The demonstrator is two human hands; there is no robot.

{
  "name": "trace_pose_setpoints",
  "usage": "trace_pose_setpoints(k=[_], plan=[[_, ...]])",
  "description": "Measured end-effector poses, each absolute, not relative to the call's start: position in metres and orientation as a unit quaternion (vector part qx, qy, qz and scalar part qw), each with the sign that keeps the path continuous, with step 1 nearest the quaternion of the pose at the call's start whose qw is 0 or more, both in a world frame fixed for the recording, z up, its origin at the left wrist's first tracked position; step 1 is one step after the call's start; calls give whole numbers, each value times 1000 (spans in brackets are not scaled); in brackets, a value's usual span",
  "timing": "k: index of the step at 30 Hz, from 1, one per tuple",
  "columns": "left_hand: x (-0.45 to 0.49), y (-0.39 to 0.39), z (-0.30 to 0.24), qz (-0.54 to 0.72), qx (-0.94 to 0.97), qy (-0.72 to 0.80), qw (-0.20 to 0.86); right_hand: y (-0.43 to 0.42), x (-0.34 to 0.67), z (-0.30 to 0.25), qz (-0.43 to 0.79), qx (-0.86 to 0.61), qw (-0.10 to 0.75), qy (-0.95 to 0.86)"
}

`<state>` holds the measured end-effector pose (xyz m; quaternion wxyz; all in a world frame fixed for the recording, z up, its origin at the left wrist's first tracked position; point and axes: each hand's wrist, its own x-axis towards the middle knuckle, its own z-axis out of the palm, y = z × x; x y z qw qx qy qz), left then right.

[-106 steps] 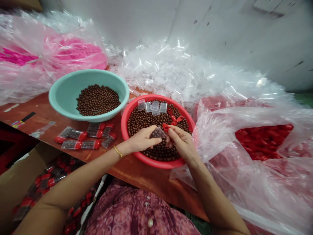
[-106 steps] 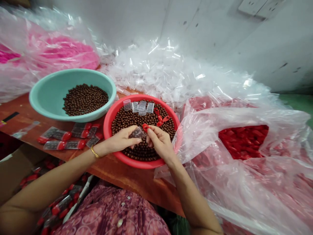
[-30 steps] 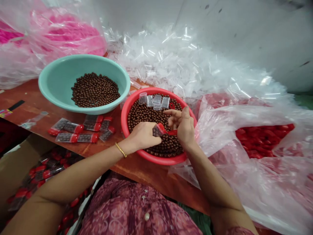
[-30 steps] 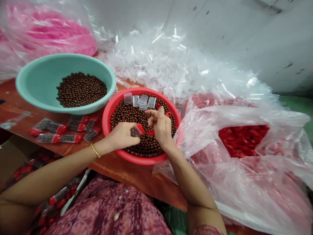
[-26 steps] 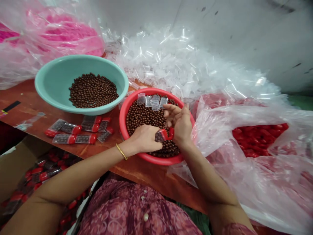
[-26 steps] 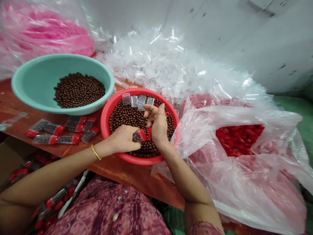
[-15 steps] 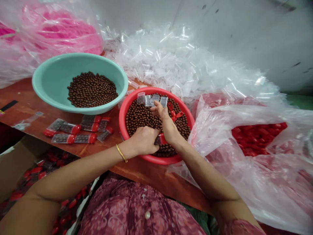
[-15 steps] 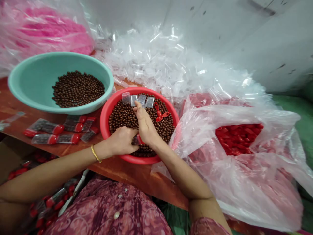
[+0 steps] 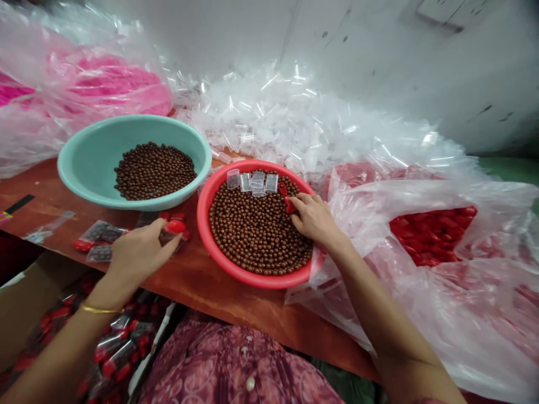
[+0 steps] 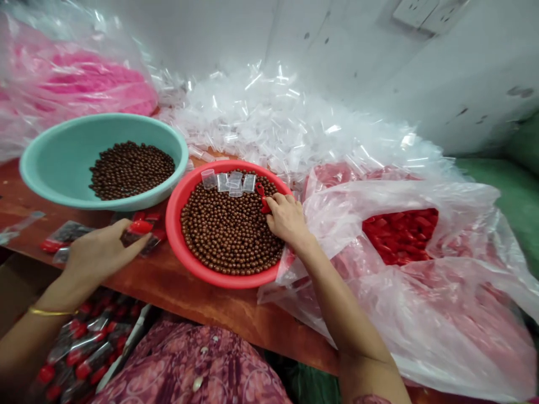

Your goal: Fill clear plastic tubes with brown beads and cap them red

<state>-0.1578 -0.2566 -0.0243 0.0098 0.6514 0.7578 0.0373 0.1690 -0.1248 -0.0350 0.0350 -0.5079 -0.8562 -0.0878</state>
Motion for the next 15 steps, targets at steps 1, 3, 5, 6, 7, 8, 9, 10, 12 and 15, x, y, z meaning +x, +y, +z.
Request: trace_pose_setpoints(k=[1, 3, 5, 6, 7, 8, 9, 10, 12, 15], plan=[[-167, -258, -27, 13, 669, 743, 6, -125, 171, -38, -102, -505, 25, -857], [-174, -258, -27, 21, 714, 699, -4, -125, 170, -43, -121, -501, 31, -856], [-163, -251, -20, 57, 749, 659, -33, -125, 169, -49, -129, -499, 53, -856], [-153, -244, -15, 70, 761, 643, -52, -124, 169, -51, -128, -496, 67, -856], [-142, -235, -9, 78, 772, 627, -73, -123, 170, -53, -124, -492, 85, -858], [-129, -224, -3, 80, 782, 612, -94, -122, 171, -55, -118, -487, 102, -859], [-118, -210, 1, 80, 792, 594, -115, -120, 172, -57, -110, -482, 119, -861], [-108, -194, 5, 76, 806, 570, -138, -119, 173, -58, -102, -478, 132, -862], [-92, -160, 9, 47, 847, 498, -180, -118, 174, -58, -86, -473, 151, -864], [-83, -116, 7, -51, 881, 426, -200, -116, 174, -57, -68, -477, 168, -860]])
